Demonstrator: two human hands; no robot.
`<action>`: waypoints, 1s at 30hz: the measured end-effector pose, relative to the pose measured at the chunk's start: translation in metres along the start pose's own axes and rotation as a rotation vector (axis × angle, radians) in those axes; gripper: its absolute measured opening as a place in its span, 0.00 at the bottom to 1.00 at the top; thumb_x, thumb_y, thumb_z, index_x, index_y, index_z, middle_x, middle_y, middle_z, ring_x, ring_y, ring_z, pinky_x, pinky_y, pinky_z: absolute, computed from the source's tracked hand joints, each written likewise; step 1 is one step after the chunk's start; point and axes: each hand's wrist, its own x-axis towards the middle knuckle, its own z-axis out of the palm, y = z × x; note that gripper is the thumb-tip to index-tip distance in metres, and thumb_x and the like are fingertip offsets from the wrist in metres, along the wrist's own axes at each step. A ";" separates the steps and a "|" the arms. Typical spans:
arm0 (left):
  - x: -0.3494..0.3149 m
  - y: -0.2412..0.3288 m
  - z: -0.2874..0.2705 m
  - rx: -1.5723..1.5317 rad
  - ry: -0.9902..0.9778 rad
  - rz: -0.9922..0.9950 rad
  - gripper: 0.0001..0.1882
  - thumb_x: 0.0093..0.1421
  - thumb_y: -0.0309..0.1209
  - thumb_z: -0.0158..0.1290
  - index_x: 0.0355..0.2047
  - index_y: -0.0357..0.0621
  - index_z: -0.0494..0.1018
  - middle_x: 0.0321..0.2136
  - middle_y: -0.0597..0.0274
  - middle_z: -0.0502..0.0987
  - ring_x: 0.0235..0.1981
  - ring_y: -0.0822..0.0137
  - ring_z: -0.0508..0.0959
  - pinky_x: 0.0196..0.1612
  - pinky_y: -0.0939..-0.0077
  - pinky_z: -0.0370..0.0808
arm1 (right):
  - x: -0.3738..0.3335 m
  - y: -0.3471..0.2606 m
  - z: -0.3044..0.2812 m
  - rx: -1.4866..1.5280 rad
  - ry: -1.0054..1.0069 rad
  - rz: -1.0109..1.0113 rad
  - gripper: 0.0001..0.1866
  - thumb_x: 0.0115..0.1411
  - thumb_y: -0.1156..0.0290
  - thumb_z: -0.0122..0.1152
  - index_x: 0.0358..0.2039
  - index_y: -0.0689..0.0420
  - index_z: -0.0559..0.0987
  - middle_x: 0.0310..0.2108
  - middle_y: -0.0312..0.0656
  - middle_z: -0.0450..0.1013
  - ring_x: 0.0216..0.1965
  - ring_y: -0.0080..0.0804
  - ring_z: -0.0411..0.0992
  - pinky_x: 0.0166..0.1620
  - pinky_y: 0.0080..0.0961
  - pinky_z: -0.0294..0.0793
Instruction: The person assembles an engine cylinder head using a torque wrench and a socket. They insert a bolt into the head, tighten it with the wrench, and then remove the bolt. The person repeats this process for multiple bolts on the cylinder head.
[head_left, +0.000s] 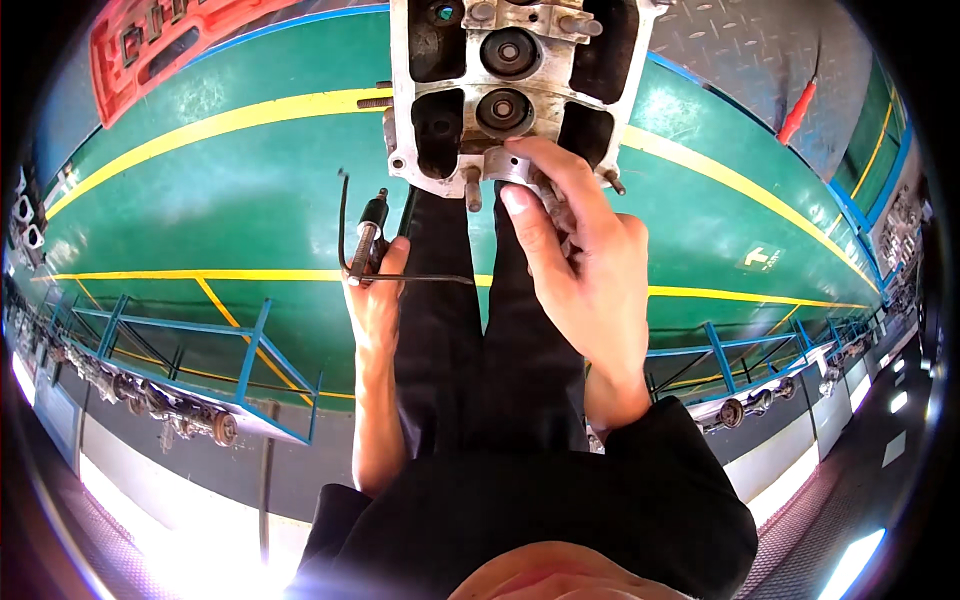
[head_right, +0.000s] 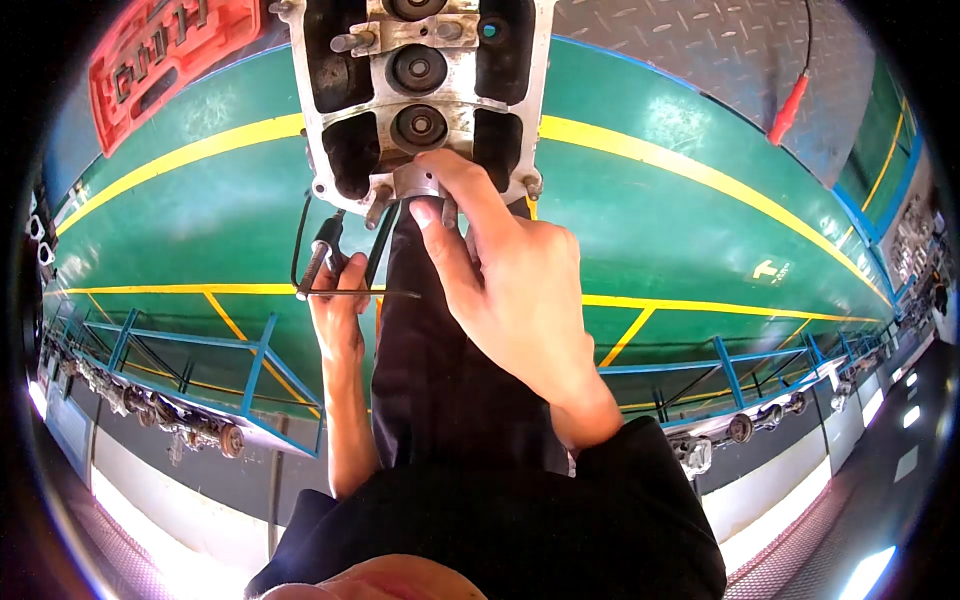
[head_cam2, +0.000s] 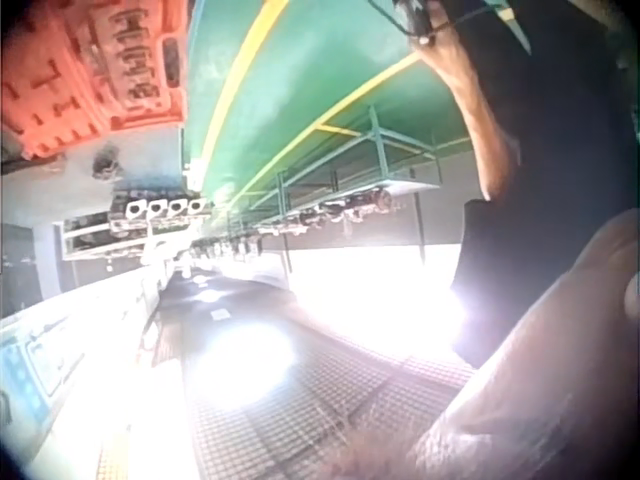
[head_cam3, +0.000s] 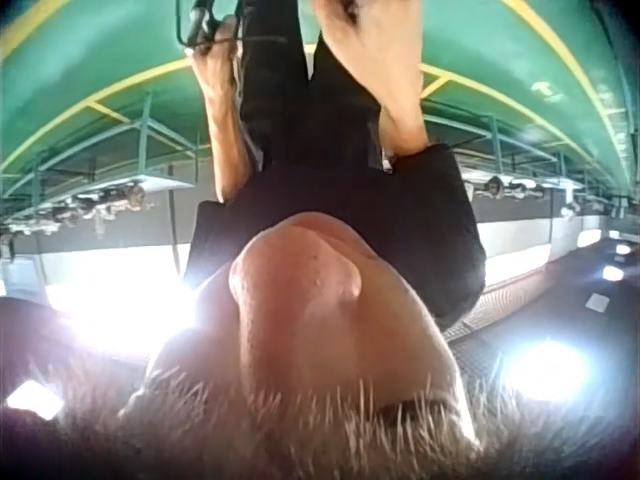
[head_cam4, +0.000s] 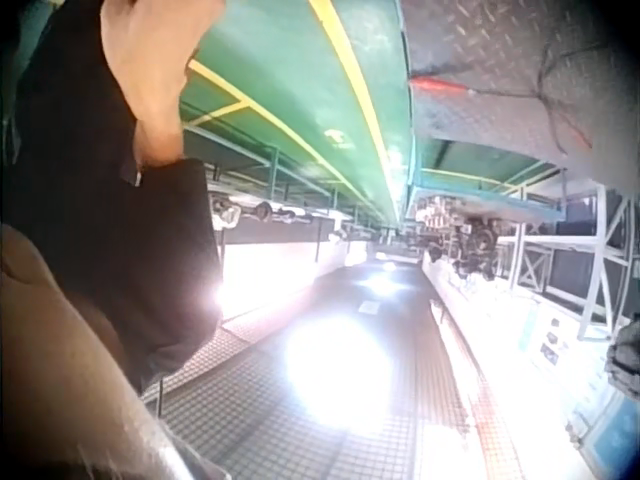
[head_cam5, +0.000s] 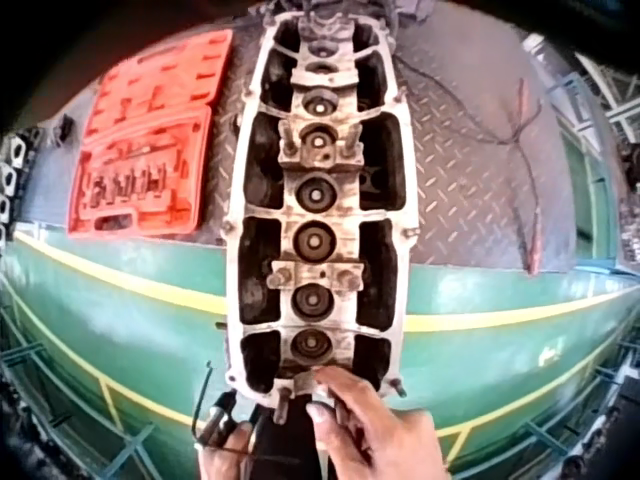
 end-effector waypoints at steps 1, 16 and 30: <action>0.003 -0.001 0.001 -0.013 -0.001 0.009 0.12 0.61 0.27 0.59 0.24 0.47 0.67 0.14 0.74 0.63 0.14 0.81 0.58 0.19 0.82 0.53 | 0.001 0.001 0.002 0.023 0.012 0.019 0.18 0.64 0.71 0.63 0.54 0.57 0.76 0.29 0.40 0.78 0.20 0.16 0.68 0.25 0.15 0.67; 0.012 -0.015 0.013 -0.081 0.027 0.009 0.21 0.60 0.32 0.62 0.16 0.51 0.62 0.11 0.78 0.59 0.12 0.84 0.54 0.17 0.80 0.47 | 0.004 -0.006 0.018 0.246 -0.015 0.174 0.27 0.68 0.70 0.58 0.66 0.55 0.65 0.28 0.34 0.75 0.20 0.15 0.67 0.23 0.13 0.66; 0.018 -0.019 -0.001 -0.185 -0.003 0.004 0.13 0.62 0.26 0.58 0.23 0.45 0.67 0.13 0.76 0.60 0.14 0.83 0.55 0.18 0.82 0.50 | -0.003 0.000 0.017 0.212 -0.018 0.131 0.30 0.65 0.73 0.60 0.66 0.54 0.64 0.25 0.32 0.71 0.21 0.15 0.65 0.25 0.14 0.66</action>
